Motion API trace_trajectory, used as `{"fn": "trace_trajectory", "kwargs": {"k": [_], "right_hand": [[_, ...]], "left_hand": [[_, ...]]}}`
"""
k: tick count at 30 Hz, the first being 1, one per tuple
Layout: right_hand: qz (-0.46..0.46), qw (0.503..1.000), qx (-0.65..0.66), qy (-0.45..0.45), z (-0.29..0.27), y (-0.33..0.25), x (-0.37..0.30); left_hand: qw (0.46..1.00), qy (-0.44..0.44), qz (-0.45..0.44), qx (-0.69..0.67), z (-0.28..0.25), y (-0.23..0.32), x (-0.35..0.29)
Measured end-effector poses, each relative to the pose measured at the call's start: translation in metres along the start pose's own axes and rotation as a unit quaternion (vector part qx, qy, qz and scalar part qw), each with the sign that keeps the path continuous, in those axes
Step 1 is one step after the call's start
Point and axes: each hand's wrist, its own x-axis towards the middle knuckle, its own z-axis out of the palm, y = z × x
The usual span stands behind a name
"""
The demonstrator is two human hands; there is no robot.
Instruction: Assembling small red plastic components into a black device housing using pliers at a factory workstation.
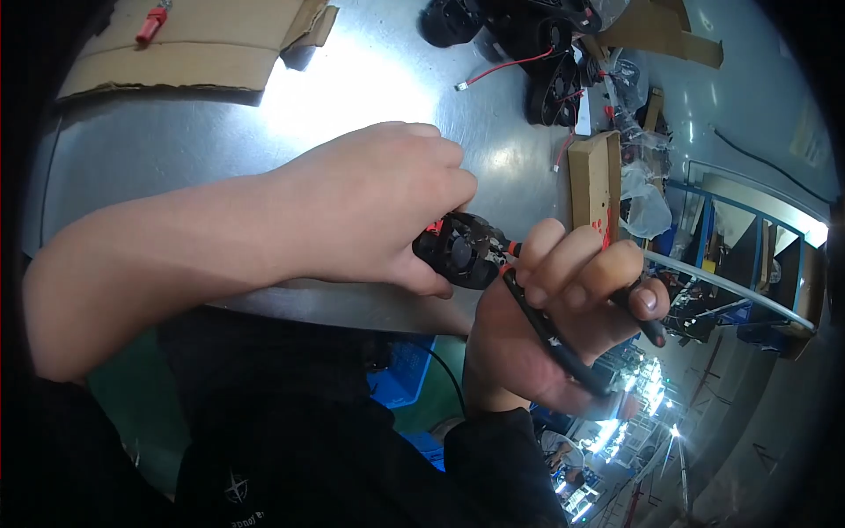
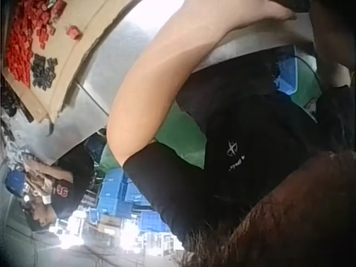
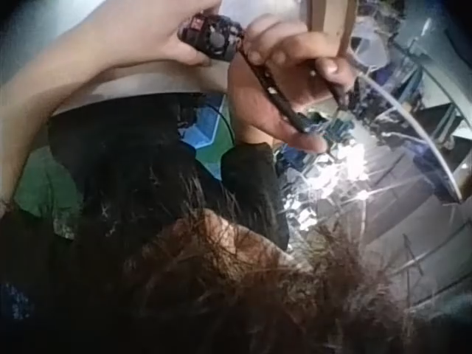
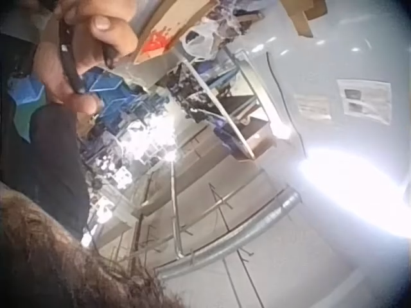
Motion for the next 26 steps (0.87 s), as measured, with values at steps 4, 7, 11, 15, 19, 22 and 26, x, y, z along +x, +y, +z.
{"fn": "trace_trajectory", "kwargs": {"k": [4,7,11,15,19,22,26], "right_hand": [[-0.008,1.0,0.001,-0.007,0.008,0.0,-0.004],[-0.024,0.999,-0.03,-0.017,0.009,0.002,-0.003],[-0.022,0.999,-0.04,-0.008,0.011,0.001,-0.005],[-0.034,0.998,-0.049,-0.006,0.013,0.003,-0.006],[-0.036,0.998,-0.05,0.007,0.013,0.004,-0.005],[-0.031,0.996,-0.057,-0.061,0.006,0.005,-0.001],[-0.044,0.995,-0.053,-0.073,0.004,0.006,-0.003]], "left_hand": [[0.999,0.038,0.023,-0.01,0.005,-0.004,-0.003],[1.0,0.018,0.004,-0.011,0.003,-0.001,-0.001],[1.0,0.008,-0.003,-0.018,0.001,0.001,-0.001],[1.0,0.003,-0.01,-0.015,0.0,0.001,-0.001],[1.0,0.006,-0.016,-0.016,0.0,0.002,-0.002],[1.0,0.018,0.0,-0.015,0.004,-0.001,-0.001],[1.0,0.009,-0.006,-0.02,0.002,-0.001,0.0]]}}
